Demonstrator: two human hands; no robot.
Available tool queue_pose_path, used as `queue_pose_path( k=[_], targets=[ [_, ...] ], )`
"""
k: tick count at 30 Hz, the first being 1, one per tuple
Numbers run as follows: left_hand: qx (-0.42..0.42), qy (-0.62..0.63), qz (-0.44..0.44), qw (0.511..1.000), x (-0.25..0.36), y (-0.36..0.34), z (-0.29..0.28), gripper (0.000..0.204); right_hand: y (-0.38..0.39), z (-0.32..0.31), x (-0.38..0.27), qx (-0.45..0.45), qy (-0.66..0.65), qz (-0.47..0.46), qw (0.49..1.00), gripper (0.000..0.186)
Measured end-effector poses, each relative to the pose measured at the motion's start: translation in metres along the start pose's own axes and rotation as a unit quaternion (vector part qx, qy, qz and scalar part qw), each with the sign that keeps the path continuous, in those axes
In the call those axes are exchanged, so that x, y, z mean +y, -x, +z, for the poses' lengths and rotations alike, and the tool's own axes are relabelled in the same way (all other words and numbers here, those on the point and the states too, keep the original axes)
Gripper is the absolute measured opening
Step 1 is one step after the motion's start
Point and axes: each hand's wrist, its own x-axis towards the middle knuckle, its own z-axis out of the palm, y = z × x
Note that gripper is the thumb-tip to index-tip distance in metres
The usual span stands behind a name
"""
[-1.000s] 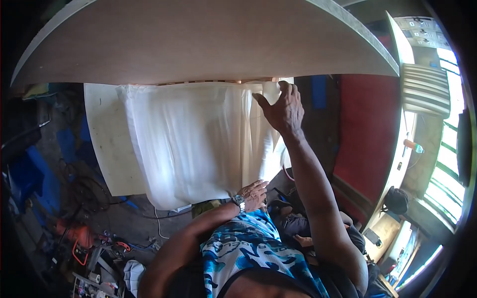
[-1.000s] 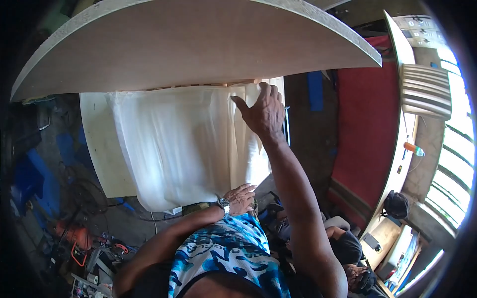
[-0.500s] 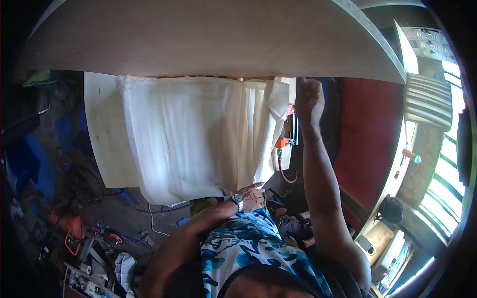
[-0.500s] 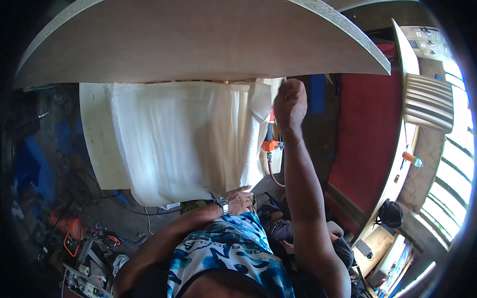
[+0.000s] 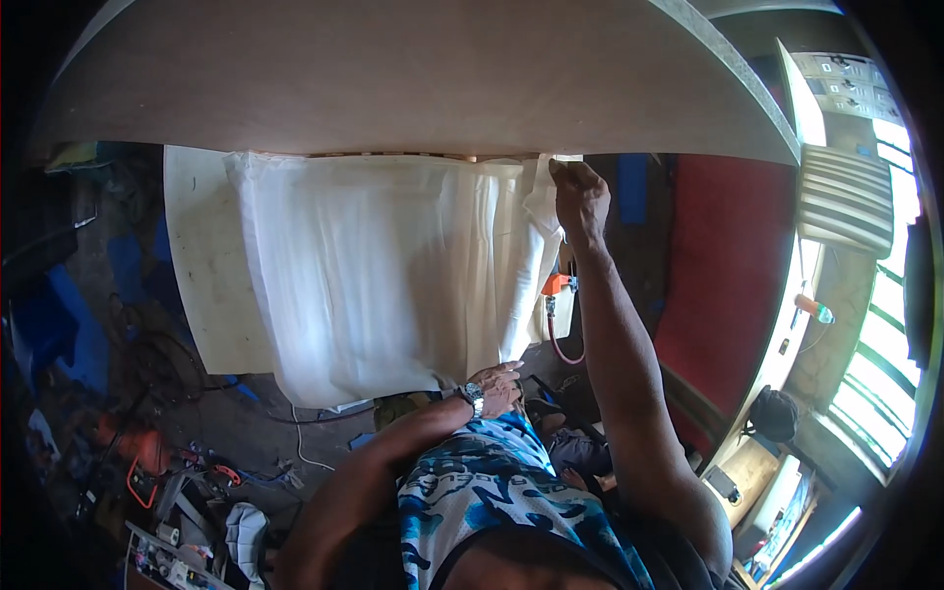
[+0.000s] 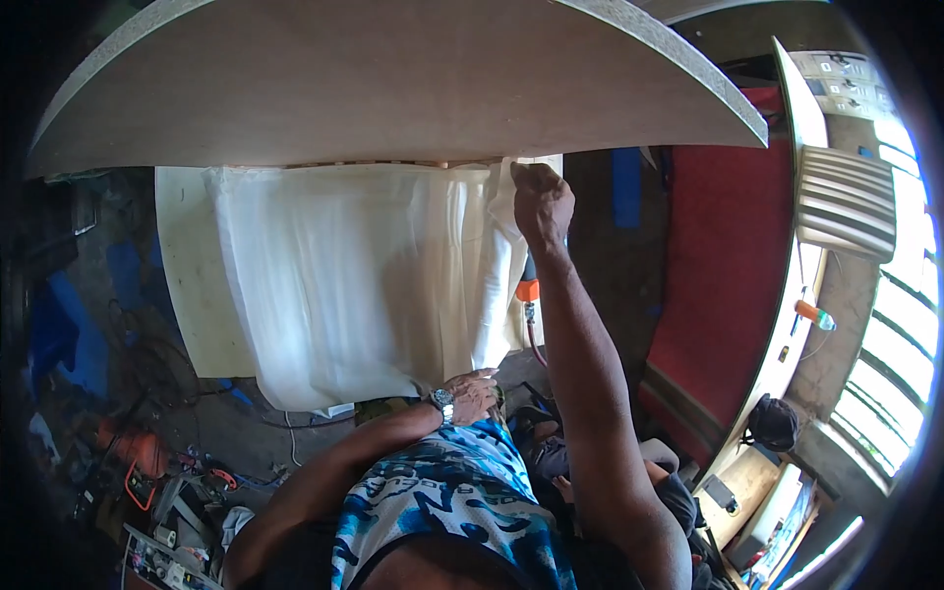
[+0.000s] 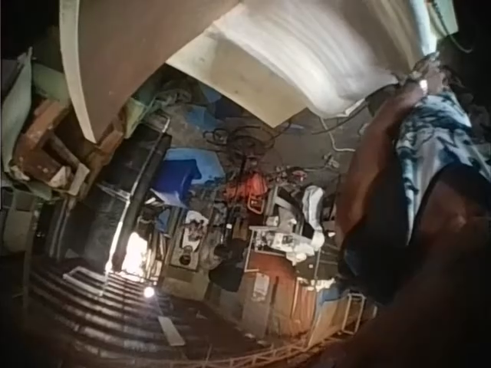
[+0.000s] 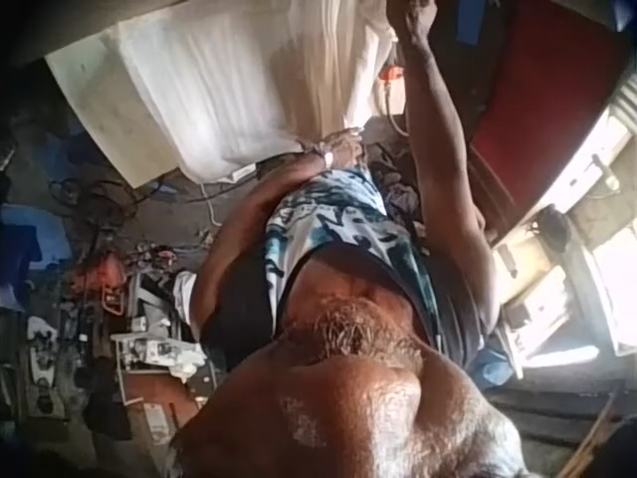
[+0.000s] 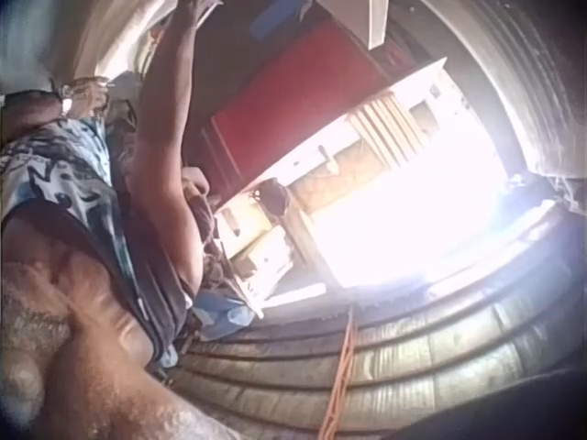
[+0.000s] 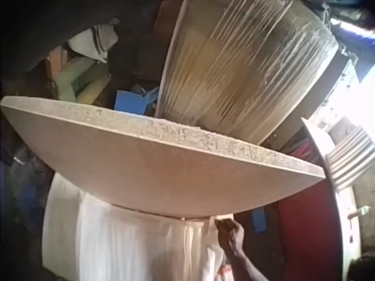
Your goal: Stapling white fabric to a wooden furniture frame using a pneumatic staple gun.
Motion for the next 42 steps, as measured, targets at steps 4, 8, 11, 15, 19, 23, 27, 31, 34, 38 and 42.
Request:
queue_pose_path(
  k=[4,8,11,15,19,23,27,31,34,38,42],
  targets=[
    [-0.067,-0.060,-0.011,0.996,0.005,-0.005,-0.002,0.025,-0.003,0.007,0.014,0.047,-0.050,-0.031,0.997,0.030],
    [-0.056,-0.063,-0.037,0.996,0.009,-0.004,0.004,0.025,-0.009,0.013,0.031,0.055,-0.041,-0.055,0.996,0.028],
    [-0.018,-0.045,-0.043,0.998,0.008,-0.003,0.016,0.027,-0.020,0.025,0.054,0.014,-0.269,-0.013,0.963,0.034],
    [0.023,-0.023,-0.054,0.998,0.006,-0.002,0.025,0.029,-0.023,0.025,0.059,-0.050,-0.329,0.063,0.941,0.036],
    [0.210,0.182,-0.067,0.958,0.004,-0.004,-0.063,0.013,-0.027,0.023,0.058,-0.104,-0.373,0.116,0.914,0.039],
    [0.419,0.064,-0.234,0.875,-0.051,-0.024,-0.161,0.022,-0.032,0.030,0.065,-0.167,-0.445,0.152,0.867,0.036],
    [0.585,0.062,-0.298,0.752,-0.125,-0.071,-0.230,0.016,-0.037,0.038,0.077,-0.180,-0.514,0.140,0.827,0.030],
    [0.565,0.124,-0.333,0.745,-0.149,-0.098,-0.253,0.021,-0.047,0.033,0.081,-0.216,-0.483,0.079,0.845,0.028],
    [0.527,0.080,-0.410,0.740,-0.149,-0.110,-0.267,0.030,-0.053,0.023,0.086,-0.233,-0.418,0.034,0.877,0.027],
    [0.490,0.038,-0.471,0.732,-0.139,-0.126,-0.275,0.031,-0.041,0.017,0.123,-0.058,-0.376,-0.022,0.925,0.031],
    [0.519,-0.077,-0.462,0.715,-0.144,-0.122,-0.259,0.026,0.020,0.012,0.191,0.059,-0.110,0.025,0.992,0.034]
  ],
)
